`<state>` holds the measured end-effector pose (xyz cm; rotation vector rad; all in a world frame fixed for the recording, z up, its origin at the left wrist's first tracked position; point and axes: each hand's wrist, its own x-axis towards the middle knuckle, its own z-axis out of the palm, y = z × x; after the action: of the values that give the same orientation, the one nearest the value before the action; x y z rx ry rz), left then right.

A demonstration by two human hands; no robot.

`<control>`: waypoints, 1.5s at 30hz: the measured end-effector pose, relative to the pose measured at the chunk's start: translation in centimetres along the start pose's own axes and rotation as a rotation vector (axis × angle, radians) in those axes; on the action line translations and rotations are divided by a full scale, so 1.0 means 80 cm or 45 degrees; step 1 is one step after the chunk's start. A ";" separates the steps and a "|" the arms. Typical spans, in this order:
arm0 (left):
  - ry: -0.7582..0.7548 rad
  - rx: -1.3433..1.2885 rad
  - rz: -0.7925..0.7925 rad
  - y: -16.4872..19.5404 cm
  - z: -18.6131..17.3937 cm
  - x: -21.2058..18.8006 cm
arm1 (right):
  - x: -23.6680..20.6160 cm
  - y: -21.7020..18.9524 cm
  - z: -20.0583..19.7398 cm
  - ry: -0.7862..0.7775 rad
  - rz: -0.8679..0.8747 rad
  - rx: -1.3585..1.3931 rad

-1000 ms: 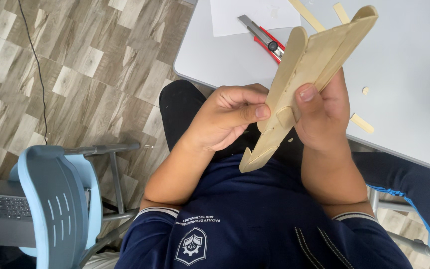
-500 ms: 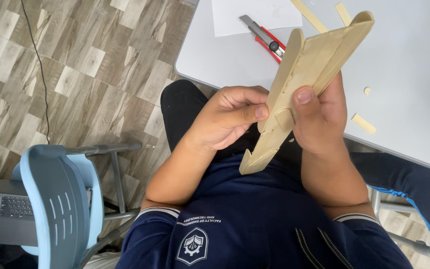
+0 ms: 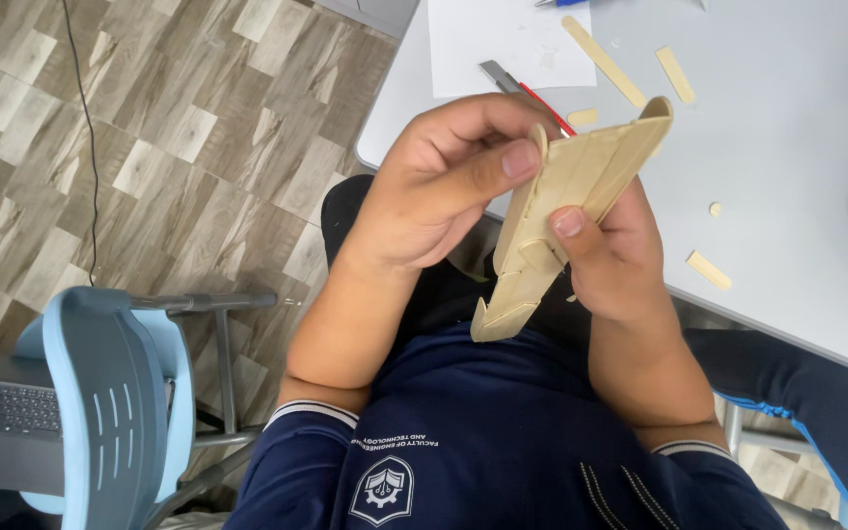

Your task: The person assembles a long rectangular structure from popsicle sticks using a hot glue gun. They apply glue to the edges of the sticks and press them together, occasionally adjusting the alignment and adding more sticks to extend the structure.

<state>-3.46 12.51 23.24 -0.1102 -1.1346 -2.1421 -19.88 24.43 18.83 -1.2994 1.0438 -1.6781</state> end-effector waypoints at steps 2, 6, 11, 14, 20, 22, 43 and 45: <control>0.027 -0.032 0.004 -0.006 -0.001 -0.001 | 0.001 0.002 0.000 -0.008 -0.018 -0.014; 0.050 -0.147 0.012 -0.017 -0.004 -0.008 | 0.000 0.004 0.000 -0.025 0.000 -0.015; 0.030 -0.206 0.014 -0.022 -0.007 -0.008 | 0.001 -0.001 0.003 -0.068 -0.021 -0.036; 0.027 -0.201 0.024 -0.022 -0.006 -0.010 | 0.003 -0.004 0.004 -0.097 0.000 -0.007; 0.077 -0.196 0.025 -0.024 -0.006 -0.011 | 0.007 -0.007 0.005 -0.094 -0.008 -0.081; 0.074 -0.196 0.037 -0.026 -0.005 -0.009 | 0.008 -0.007 0.004 -0.038 -0.065 -0.008; -0.063 0.632 0.413 -0.045 0.016 -0.002 | 0.001 -0.024 0.006 0.026 -0.167 -0.083; -0.076 0.622 0.405 -0.045 0.016 -0.002 | 0.000 -0.024 0.003 0.018 -0.169 -0.104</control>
<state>-5.85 14.90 21.46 -0.1215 -1.5299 -1.5491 -19.78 25.07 20.63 -1.4393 1.0643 -1.7606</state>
